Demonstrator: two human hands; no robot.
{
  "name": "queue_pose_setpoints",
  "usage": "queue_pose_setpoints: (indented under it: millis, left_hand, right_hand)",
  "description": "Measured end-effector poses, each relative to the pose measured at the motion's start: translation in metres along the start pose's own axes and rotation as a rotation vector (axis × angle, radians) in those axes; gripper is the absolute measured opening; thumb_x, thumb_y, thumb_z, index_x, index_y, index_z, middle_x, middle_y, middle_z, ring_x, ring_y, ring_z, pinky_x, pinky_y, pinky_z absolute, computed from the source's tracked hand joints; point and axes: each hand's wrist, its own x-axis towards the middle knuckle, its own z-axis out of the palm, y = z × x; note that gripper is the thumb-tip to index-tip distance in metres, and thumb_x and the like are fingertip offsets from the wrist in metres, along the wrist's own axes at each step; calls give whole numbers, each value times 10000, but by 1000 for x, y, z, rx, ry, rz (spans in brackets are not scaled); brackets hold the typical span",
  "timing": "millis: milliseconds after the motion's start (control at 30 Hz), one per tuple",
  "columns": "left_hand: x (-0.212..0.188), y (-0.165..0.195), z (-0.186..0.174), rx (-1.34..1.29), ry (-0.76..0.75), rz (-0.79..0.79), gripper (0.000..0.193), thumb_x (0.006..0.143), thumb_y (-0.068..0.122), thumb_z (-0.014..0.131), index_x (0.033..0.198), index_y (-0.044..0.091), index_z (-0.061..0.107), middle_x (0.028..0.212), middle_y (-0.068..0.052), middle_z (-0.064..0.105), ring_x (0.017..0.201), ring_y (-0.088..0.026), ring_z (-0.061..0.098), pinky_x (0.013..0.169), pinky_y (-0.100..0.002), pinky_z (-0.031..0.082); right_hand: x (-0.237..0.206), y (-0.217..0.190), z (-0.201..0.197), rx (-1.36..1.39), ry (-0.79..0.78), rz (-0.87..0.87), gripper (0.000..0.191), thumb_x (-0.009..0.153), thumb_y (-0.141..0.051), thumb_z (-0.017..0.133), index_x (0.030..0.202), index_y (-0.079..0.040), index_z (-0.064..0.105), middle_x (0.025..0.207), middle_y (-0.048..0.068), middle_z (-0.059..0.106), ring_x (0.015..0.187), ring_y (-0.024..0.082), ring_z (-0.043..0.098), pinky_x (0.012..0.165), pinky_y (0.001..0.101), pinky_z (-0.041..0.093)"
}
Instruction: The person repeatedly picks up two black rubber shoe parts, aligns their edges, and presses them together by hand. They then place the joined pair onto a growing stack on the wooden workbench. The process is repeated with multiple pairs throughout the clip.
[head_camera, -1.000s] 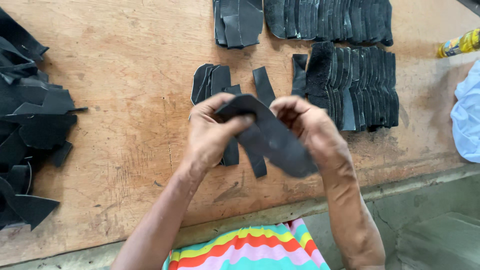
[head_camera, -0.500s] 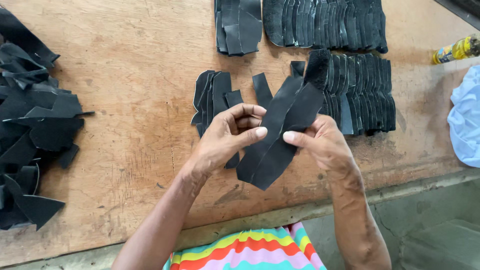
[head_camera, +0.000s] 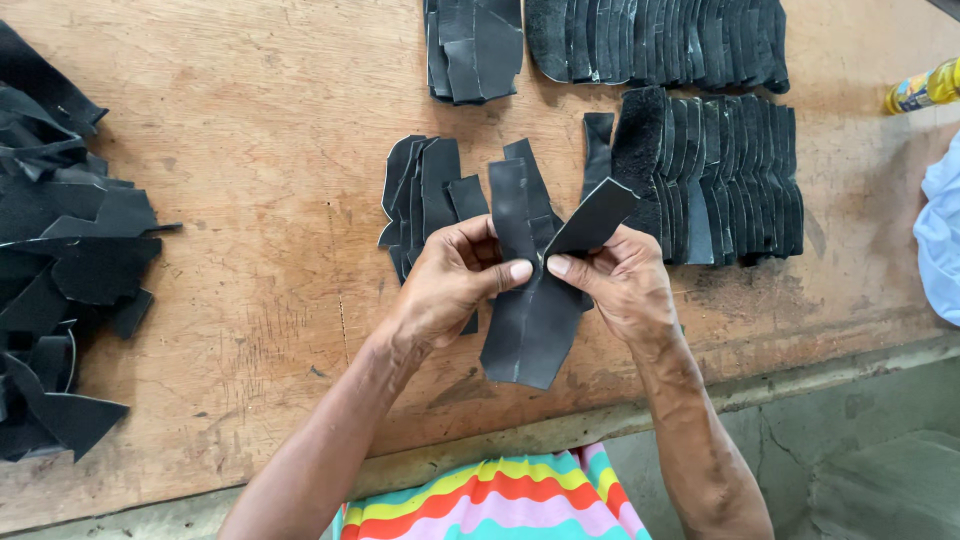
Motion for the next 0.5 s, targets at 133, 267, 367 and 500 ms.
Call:
queue_pose_setpoints:
  millis: [133, 267, 367, 500]
  left_hand:
    - [0, 1, 3, 48, 31, 4, 340, 830, -78, 759, 1150, 21, 702, 1072, -64, 757, 974, -119, 713, 881, -292, 626]
    - [5, -6, 8, 71, 112, 59, 292, 852, -92, 769, 1114, 1, 681, 1036, -78, 743, 956, -129, 702, 872, -299, 618]
    - [6, -8, 6, 44, 104, 49, 274, 858, -82, 768, 1098, 5, 671, 1029, -78, 739, 947, -127, 693, 870, -299, 616]
    - [6, -5, 2, 62, 86, 5, 270, 868, -43, 757, 1116, 22, 672, 1044, -77, 743, 946, -116, 695, 858, -295, 616]
  right_hand:
    - [-2, 2, 1, -133, 37, 17, 225, 914, 55, 743, 1126, -7, 700, 1054, 63, 738, 986, 117, 694, 914, 270, 606]
    - [2, 6, 9, 43, 86, -15, 212, 930, 56, 735, 1131, -3, 700, 1088, 73, 745, 1014, 129, 701, 950, 282, 599]
    - [4, 4, 9, 60, 96, 47, 256, 919, 49, 737, 1166, -5, 695, 1084, 74, 740, 989, 126, 696, 930, 282, 599]
    - [4, -2, 2, 66, 27, 56, 327, 890, 55, 750, 1206, 6, 678, 1115, 74, 722, 1008, 115, 684, 946, 277, 601]
